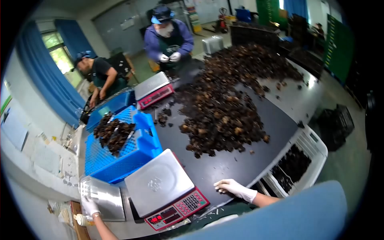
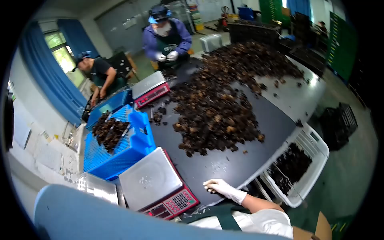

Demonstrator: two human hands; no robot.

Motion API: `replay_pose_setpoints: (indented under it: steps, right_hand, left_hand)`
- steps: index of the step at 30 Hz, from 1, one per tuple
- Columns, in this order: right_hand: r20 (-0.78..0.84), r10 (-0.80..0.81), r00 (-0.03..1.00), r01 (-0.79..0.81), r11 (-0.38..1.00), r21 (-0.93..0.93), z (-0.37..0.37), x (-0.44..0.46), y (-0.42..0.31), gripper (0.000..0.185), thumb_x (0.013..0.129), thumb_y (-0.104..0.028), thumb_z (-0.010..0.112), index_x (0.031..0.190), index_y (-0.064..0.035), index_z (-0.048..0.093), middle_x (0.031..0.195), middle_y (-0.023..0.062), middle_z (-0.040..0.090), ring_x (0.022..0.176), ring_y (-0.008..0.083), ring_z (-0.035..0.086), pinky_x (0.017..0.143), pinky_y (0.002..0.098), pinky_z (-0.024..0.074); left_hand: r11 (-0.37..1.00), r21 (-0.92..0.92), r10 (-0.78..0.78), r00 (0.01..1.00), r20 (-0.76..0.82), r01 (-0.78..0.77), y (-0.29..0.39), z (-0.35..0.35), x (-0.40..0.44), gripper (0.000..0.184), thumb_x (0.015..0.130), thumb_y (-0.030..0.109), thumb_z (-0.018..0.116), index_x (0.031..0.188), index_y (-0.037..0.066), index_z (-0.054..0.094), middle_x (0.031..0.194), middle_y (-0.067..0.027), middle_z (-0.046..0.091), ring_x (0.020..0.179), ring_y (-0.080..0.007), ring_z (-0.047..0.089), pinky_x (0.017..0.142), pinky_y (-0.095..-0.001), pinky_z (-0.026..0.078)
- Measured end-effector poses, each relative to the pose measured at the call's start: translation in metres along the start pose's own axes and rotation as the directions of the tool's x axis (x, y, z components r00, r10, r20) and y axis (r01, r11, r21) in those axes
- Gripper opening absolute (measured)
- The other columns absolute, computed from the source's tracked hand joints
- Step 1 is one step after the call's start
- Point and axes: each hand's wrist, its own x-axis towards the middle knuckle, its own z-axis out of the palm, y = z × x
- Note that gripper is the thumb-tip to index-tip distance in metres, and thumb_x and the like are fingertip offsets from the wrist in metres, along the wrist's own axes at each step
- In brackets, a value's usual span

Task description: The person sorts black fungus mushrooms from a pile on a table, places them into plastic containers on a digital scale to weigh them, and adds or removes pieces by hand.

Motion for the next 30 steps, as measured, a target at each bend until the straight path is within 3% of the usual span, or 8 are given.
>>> replay_pose_setpoints:
  steps: [2,8,13,17,22,27,28,30]
  right_hand:
    - [0.050,-0.003,0.999,0.007,0.997,-0.073,0.004,-0.005,0.019,0.026,0.096,-0.014,0.060,0.118,-0.0045,0.068,0.105,0.0029,0.069,0.088,0.0075,0.061,0.080,0.0222,0.0496]
    - [0.220,-0.056,0.974,0.131,0.929,-0.346,0.004,-0.021,0.022,0.029,0.098,-0.017,0.058,0.122,-0.0012,0.064,0.108,0.0075,0.069,0.099,0.0126,0.062,0.092,0.0280,0.0482]
    - [0.059,-0.231,0.971,0.235,0.884,-0.404,-0.033,-0.026,-0.008,0.026,0.096,-0.016,0.059,0.118,-0.0031,0.065,0.106,0.0097,0.071,0.099,0.0168,0.065,0.088,0.0304,0.0504]
    - [-0.030,-0.724,0.689,0.372,0.390,-0.842,-0.089,-0.004,-0.028,0.022,0.084,-0.011,0.064,0.104,-0.0032,0.067,0.099,0.0134,0.068,0.093,0.0327,0.064,0.086,0.0412,0.0513]
    - [0.360,-0.721,0.592,0.412,-0.114,-0.904,-0.076,0.056,-0.025,0.049,0.084,-0.023,0.066,0.128,-0.0059,0.054,0.133,0.0141,0.053,0.126,0.0353,0.047,0.109,0.0526,0.0347]
    - [0.177,-0.554,0.813,0.270,0.091,-0.958,-0.136,0.034,-0.046,0.021,0.080,-0.019,0.066,0.101,-0.0154,0.069,0.107,0.0040,0.065,0.107,0.0248,0.059,0.102,0.0471,0.0394]
    - [0.153,-0.858,0.491,0.197,-0.062,-0.979,-0.159,0.014,-0.040,0.012,0.080,-0.017,0.062,0.087,-0.0128,0.070,0.092,0.0039,0.066,0.096,0.0239,0.061,0.090,0.0428,0.0432]
    - [0.026,-0.833,0.552,0.211,0.110,-0.971,-0.216,-0.022,-0.045,0.010,0.075,-0.014,0.062,0.072,-0.0114,0.071,0.074,0.0044,0.067,0.070,0.0246,0.065,0.071,0.0406,0.0500]
  left_hand:
    - [0.978,0.163,0.146,0.985,-0.095,-0.130,0.083,-0.062,-0.036,0.023,0.093,0.006,0.050,0.115,0.001,0.057,0.111,-0.0252,0.059,0.102,-0.0412,0.056,0.086,-0.0486,0.044]
    - [0.715,-0.212,0.661,0.743,-0.104,-0.666,0.219,-0.077,-0.156,0.019,0.086,-0.002,0.057,0.104,0.003,0.059,0.095,-0.0180,0.058,0.091,-0.0373,0.057,0.081,-0.0468,0.045]
    - [0.639,-0.283,0.763,0.637,0.113,-0.715,0.248,-0.060,-0.223,0.030,0.078,-0.002,0.062,0.107,0.006,0.061,0.096,-0.0161,0.058,0.091,-0.0351,0.057,0.081,-0.0447,0.046]
    - [0.834,-0.349,0.481,0.873,0.083,-0.427,0.300,-0.098,-0.247,0.046,0.079,-0.001,0.065,0.124,0.001,0.058,0.116,-0.0213,0.056,0.108,-0.0392,0.054,0.095,-0.0461,0.044]
    - [0.584,-0.723,0.738,0.611,0.285,-0.368,0.450,-0.094,-0.304,0.049,0.084,0.010,0.065,0.131,0.001,0.055,0.129,-0.0231,0.053,0.119,-0.0398,0.051,0.104,-0.0492,0.039]
    - [0.846,-0.364,0.533,0.615,0.581,-0.390,0.535,0.005,-0.369,0.069,0.091,0.031,0.061,0.148,0.002,0.036,0.154,-0.0282,0.028,0.144,-0.0455,0.023,0.117,-0.0585,0.014]
    - [0.856,-0.254,0.509,0.644,0.572,-0.451,0.535,0.028,-0.384,0.073,0.092,0.036,0.058,0.149,-0.001,0.033,0.155,-0.0300,0.025,0.144,-0.0484,0.021,0.116,-0.0609,0.014]
    - [0.798,-0.421,0.603,0.563,0.565,-0.431,0.569,0.021,-0.389,0.073,0.088,0.035,0.061,0.145,-0.004,0.036,0.153,-0.0311,0.029,0.143,-0.0501,0.022,0.115,-0.0613,0.017]
